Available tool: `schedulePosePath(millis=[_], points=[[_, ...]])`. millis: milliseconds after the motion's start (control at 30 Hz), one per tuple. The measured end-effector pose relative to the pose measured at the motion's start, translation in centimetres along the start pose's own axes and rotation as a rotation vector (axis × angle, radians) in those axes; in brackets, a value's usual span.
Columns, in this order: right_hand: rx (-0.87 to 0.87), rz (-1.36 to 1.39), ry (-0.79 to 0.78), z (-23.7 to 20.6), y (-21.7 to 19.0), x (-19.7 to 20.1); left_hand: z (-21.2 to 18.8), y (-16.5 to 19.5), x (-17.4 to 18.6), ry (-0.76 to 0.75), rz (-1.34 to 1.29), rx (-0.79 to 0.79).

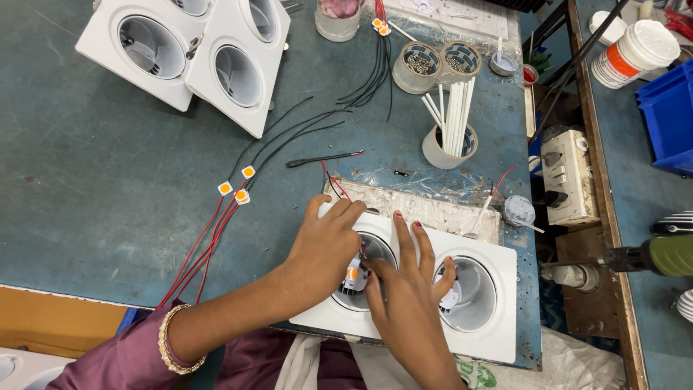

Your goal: The person assembles a dual LED light fixture by inserting LED modules into the housing, connecting red and black wires, and securing components with a green power drill. The finished unit is placed into a blue crate.

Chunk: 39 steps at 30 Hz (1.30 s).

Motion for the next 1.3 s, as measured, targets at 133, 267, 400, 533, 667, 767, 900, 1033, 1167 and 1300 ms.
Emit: schedulePosePath(millis=[133, 267, 400, 533, 667, 767, 900, 1033, 1167, 1300], points=[[0.013, 0.004, 0.017, 0.0, -0.3, -0.1, -0.2, 0.0, 0.7, 0.001, -0.057, 0.005], [0.016, 0.000, 0.030, -0.1, -0.2, -0.3, -0.1, 0.2, 1.0, -0.028, -0.105, 0.027], [0.040, -0.040, -0.007, 0.1, 0.0, -0.4, 0.0, 0.0, 1.1, -0.055, -0.137, 0.040], [0.010, -0.028, -0.061, 0.3, 0.2, -0.2, 0.1, -0.1, 1.0, -0.081, -0.189, 0.052], [-0.007, -0.018, -0.039, 0.3, 0.3, -0.2, -0.1, -0.2, 0.9, -0.061, -0.192, 0.047], [-0.009, -0.023, -0.022, 0.3, 0.2, -0.3, -0.3, -0.1, 0.7, -0.028, -0.182, 0.048], [-0.012, -0.042, -0.058, 0.4, 0.3, -0.3, -0.3, 0.0, 0.4, -0.024, -0.143, 0.036], [0.006, -0.068, -0.165, 0.9, 0.6, 0.2, -0.1, -0.2, 0.3, -0.062, -0.146, 0.051], [0.186, -0.053, -0.167, 1.6, 0.8, 0.8, -0.2, -0.2, 0.4, -0.031, -0.182, 0.051], [0.213, -0.033, -0.204, 2.1, 0.9, 1.0, -0.3, -0.2, 0.5, -0.048, -0.212, 0.072]])
Point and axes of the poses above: each hand's wrist, its own z-axis towards the middle knuckle, its own x-axis out of the back of the hand, y = z × x, the point moved 1 cm from there along z, towards the middle knuckle, and after that the axes turned 6 degrees about -x, right-handed, at the moved point
